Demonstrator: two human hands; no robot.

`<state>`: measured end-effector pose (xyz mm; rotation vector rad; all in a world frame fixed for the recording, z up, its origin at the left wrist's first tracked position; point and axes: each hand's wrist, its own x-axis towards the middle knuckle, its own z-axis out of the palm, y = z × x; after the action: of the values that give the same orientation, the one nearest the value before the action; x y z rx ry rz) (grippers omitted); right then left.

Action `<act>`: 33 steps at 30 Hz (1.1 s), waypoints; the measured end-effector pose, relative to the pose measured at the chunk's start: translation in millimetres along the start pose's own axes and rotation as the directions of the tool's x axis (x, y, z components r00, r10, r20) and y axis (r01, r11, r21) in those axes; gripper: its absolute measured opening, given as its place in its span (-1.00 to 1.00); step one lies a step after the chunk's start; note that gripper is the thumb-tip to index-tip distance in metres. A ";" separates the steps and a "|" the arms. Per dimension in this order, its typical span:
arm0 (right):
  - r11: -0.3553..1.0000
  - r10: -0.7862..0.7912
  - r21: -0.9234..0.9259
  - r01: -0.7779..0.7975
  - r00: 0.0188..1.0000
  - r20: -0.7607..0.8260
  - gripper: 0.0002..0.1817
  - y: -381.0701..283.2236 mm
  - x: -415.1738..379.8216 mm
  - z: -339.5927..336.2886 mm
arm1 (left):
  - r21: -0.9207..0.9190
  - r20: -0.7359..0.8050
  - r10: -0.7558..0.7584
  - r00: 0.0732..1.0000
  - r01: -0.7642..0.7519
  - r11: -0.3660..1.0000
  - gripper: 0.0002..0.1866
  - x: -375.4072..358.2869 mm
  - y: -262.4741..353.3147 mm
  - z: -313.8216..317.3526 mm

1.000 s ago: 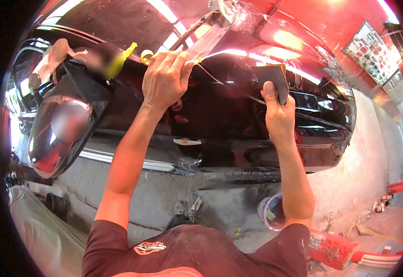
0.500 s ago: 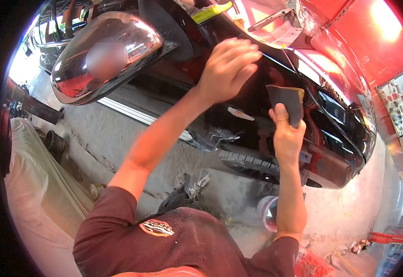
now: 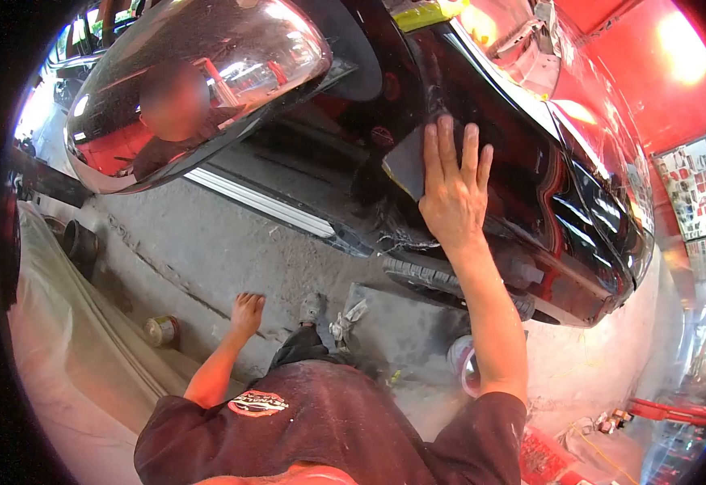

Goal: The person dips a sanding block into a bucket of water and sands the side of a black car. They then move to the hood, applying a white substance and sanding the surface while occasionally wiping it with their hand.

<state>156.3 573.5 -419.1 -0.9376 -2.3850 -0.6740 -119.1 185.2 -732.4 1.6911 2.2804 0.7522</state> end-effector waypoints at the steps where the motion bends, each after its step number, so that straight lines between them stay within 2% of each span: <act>1: 1.000 -0.018 0.013 0.018 1.000 0.003 -0.26 1.0 19.3 -7.8 | 0.034 0.039 -0.057 0.998 0.055 0.998 -0.82 -21.6 -15.3 -0.5; 3: 0.998 -0.036 0.044 0.036 0.999 -0.003 -0.20 -0.2 51.2 -14.5 | 0.108 0.110 -0.158 0.981 0.146 0.983 -0.78 -55.1 -38.8 4.1; 5: 0.999 -0.037 0.007 0.037 0.999 -0.029 -0.30 1.4 52.9 -16.5 | 0.182 0.167 -0.244 0.955 0.213 0.960 -0.75 -75.8 -55.6 10.3; 8: 1.000 -0.026 0.003 0.027 0.999 -0.027 -0.35 7.6 27.3 -10.8 | 0.229 0.155 -0.384 0.910 0.345 0.910 -0.71 -83.2 -73.8 18.7; 11: 0.999 -0.023 -0.028 0.023 1.000 -0.007 -0.36 9.9 14.1 -2.8 | 0.163 0.097 -0.477 0.874 0.459 0.874 -0.67 -72.4 -63.4 11.2; 14: 0.998 -0.063 0.013 0.064 0.994 -0.084 -0.35 0.6 63.8 -14.6 | 0.157 0.078 -0.424 0.902 0.409 0.899 -0.66 -65.7 -61.5 13.2; 15: 0.995 -0.085 0.043 0.090 0.991 -0.106 -0.20 0.9 75.9 -11.9 | 0.152 0.092 -0.412 0.906 0.397 0.905 -0.65 -64.3 -60.7 13.5; 17: 0.997 -0.073 0.032 0.076 0.994 -0.081 -0.16 3.1 71.5 -13.3 | 0.138 0.111 -0.391 0.914 0.375 0.917 -0.65 -57.0 -58.4 16.1; 20: 1.000 -0.010 0.023 0.010 1.000 -0.006 -0.07 4.1 40.9 -11.5 | 0.106 0.091 -0.451 0.888 0.441 0.891 -0.62 -42.0 -47.9 14.2; 24: 0.993 -0.058 0.094 0.071 0.990 -0.132 -0.11 -4.6 87.5 -16.2 | 0.131 0.091 -0.426 0.900 0.414 0.901 -0.62 -45.8 -55.0 22.1; 25: 0.996 -0.083 0.032 0.086 0.991 -0.106 -0.10 -6.3 97.7 -18.4 | 0.152 0.104 -0.425 0.899 0.408 0.900 -0.63 -49.5 -58.1 24.7; 28: 0.996 -0.071 0.051 0.079 0.987 -0.144 -0.11 1.7 84.9 -14.8 | 0.219 0.116 -0.413 0.903 0.382 0.898 -0.64 -61.8 -71.2 33.6; 29: 0.998 -0.027 0.047 0.030 0.998 -0.064 -0.18 1.1 72.7 -22.8 | 0.239 0.111 -0.409 0.906 0.375 0.896 -0.64 -62.6 -73.9 34.9; 32: 1.000 -0.013 0.014 0.014 0.997 -0.070 -0.22 4.1 53.1 -11.0 | 0.121 0.126 -0.487 0.864 0.474 0.872 -0.62 -61.0 -72.3 28.9; 33: 1.000 -0.017 0.011 0.018 0.997 -0.073 -0.20 -1.3 67.8 -17.1 | 0.132 0.127 -0.470 0.873 0.455 0.881 -0.62 -62.6 -73.1 29.3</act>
<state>116.0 595.0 -366.2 -0.8739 -2.3331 -0.6885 -146.6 119.0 -803.0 1.1052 2.4936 0.3915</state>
